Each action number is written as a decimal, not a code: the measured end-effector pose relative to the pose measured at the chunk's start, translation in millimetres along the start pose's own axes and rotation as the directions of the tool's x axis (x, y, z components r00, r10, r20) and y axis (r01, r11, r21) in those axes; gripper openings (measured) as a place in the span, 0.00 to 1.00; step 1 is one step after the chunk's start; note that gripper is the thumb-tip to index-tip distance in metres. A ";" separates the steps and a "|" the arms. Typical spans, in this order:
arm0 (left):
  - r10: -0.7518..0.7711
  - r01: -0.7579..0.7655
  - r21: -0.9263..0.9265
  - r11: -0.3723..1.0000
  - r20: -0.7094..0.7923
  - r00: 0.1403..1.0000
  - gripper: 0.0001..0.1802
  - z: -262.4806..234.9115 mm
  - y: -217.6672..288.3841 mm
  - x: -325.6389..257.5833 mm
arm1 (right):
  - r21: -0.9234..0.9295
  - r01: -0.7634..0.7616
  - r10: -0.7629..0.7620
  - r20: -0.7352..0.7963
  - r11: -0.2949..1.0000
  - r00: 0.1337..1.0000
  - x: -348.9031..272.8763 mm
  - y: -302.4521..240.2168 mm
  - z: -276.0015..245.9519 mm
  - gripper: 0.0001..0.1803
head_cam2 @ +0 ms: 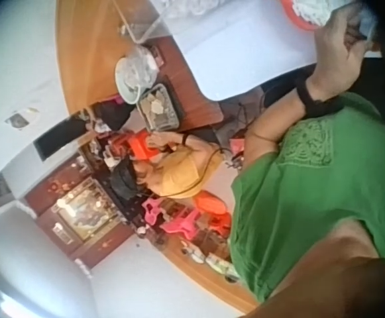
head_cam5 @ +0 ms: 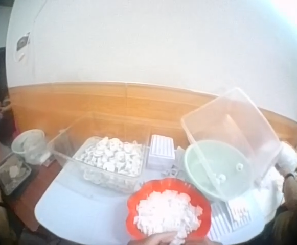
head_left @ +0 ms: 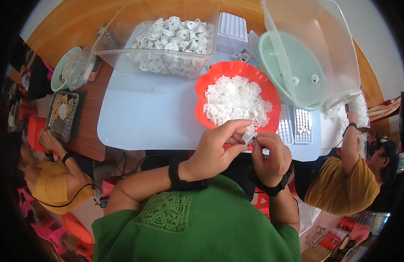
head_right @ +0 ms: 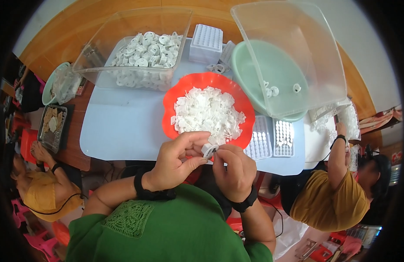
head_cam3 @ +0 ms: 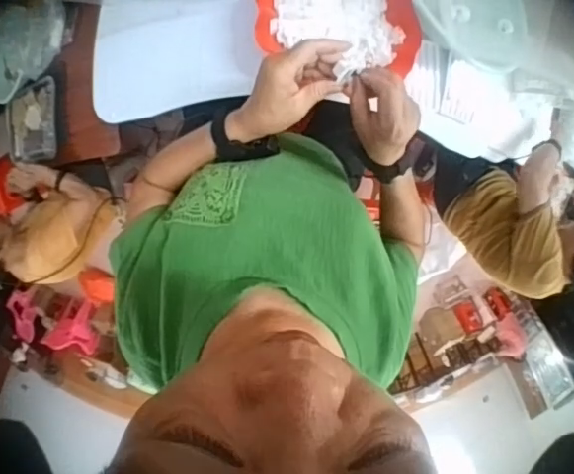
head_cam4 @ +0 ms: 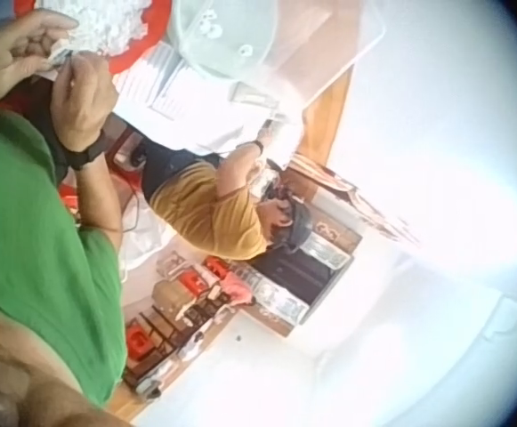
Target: Assembling small electronic modules into plastic housings and testing them with a UV/LED device.
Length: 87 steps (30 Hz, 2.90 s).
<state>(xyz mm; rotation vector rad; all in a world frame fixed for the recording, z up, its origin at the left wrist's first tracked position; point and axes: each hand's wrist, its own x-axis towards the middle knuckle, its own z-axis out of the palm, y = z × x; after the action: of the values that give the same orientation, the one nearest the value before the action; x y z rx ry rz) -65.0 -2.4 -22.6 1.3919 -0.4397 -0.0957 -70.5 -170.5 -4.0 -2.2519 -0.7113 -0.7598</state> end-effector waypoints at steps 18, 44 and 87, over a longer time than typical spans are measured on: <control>0.173 -0.159 0.163 0.974 -0.079 0.982 0.19 0.6 5.4 0.6 | -0.032 0.071 -0.070 0.046 0.997 0.997 0.3 -2.6 3.0 0.15; 0.329 -0.270 0.335 0.903 -0.133 0.935 0.18 2.5 8.6 -5.8 | -0.234 0.180 -0.201 -0.070 0.956 0.977 -3.6 -11.0 13.0 0.15; -0.010 0.080 -0.475 0.876 0.148 0.989 0.18 -7.9 -0.9 2.1 | 0.161 -0.144 0.158 -0.075 0.976 0.985 3.6 -26.8 4.1 0.12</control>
<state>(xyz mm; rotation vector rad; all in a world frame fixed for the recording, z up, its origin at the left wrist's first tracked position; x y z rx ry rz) -60.1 4.0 -23.8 0.9045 -0.4630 -0.3237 -84.2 -149.4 6.7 -2.0918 -0.5318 -0.6992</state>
